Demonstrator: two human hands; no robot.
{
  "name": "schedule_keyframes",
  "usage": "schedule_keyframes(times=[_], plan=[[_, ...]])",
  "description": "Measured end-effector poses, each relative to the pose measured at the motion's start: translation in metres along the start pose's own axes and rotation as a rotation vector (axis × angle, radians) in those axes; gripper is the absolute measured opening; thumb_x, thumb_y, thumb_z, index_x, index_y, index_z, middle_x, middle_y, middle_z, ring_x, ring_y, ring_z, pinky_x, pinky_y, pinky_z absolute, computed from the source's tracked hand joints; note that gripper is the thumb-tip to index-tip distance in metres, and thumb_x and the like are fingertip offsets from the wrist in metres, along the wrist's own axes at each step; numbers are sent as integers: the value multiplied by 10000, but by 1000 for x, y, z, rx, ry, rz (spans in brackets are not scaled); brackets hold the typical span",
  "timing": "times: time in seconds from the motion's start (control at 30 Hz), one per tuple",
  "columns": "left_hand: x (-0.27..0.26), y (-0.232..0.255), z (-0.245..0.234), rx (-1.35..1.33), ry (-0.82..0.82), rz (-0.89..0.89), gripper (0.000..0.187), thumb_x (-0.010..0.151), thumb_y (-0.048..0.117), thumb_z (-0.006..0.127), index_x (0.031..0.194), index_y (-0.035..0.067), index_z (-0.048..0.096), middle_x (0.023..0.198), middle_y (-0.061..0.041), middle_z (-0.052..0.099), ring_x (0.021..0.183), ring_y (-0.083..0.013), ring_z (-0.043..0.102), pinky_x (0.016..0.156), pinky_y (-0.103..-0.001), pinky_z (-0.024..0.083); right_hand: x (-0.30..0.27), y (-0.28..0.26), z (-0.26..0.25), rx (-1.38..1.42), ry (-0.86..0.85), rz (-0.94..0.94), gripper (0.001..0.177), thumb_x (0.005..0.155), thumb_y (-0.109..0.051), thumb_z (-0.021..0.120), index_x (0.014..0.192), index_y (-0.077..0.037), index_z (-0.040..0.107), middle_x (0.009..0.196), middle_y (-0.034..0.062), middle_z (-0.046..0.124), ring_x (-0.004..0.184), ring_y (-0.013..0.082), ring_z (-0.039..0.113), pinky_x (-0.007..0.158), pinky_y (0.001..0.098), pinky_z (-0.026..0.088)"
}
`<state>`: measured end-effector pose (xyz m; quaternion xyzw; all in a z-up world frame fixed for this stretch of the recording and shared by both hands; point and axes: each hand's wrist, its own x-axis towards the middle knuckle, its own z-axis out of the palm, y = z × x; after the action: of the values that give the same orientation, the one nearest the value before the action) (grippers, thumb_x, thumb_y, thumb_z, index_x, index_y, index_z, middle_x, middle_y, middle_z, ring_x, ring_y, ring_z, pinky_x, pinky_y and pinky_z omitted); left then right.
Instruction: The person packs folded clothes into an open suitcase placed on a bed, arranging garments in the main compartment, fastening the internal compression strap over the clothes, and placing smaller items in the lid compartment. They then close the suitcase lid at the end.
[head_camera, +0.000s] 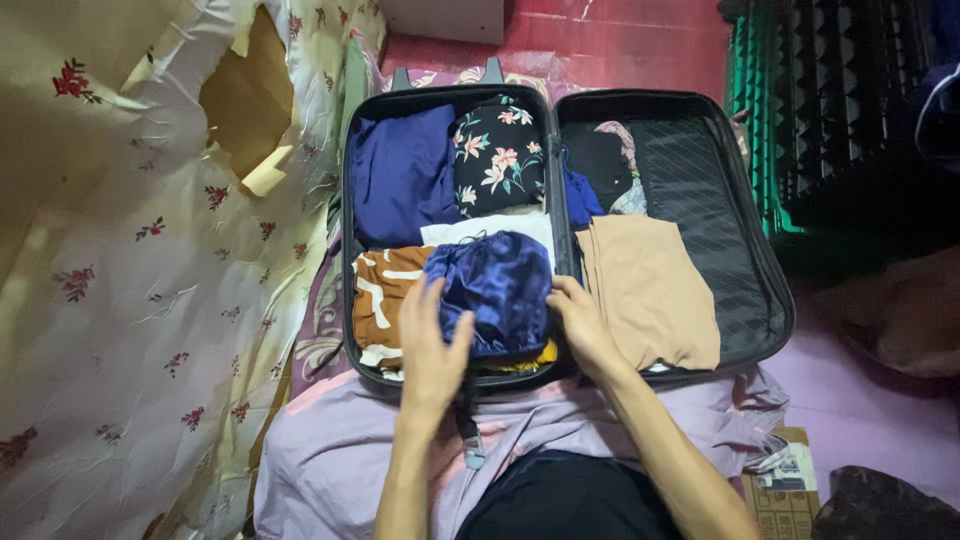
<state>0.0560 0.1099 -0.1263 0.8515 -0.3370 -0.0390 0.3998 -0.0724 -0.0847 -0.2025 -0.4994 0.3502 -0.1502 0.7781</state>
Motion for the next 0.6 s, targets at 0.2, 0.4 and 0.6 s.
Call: schedule_keyframes(times=[0.2, 0.4, 0.6], plan=[[17, 0, 38, 143, -192, 180, 795, 893, 422, 710, 1558, 95, 423, 1663, -255, 201, 1515, -517, 132, 1196, -637, 121, -34, 3, 7, -106, 30, -209, 453, 944, -3, 515, 1394, 2, 463, 1348, 120, 616, 1242, 195, 611, 1051, 322, 475], [18, 15, 66, 254, -325, 233, 778, 855, 480, 732, 1492, 122, 466, 1633, -279, 185, 1471, -561, 117, 1145, -702, 96, -83, -28, -34, -730, 366, -478, 396, 921, -74, 611, 1311, -3, 598, 1349, 188, 605, 1254, 290, 607, 1072, 375, 472], [25, 23, 69, 266, -248, 181, 663, 913, 331, 695, 1505, 118, 484, 1645, -245, 272, 1527, -511, 202, 1229, -641, 171, -81, -46, -108, -1071, 588, -516, 456, 924, -224, 654, 1314, 4, 596, 1366, 260, 588, 1274, 421, 571, 1100, 459, 445]])
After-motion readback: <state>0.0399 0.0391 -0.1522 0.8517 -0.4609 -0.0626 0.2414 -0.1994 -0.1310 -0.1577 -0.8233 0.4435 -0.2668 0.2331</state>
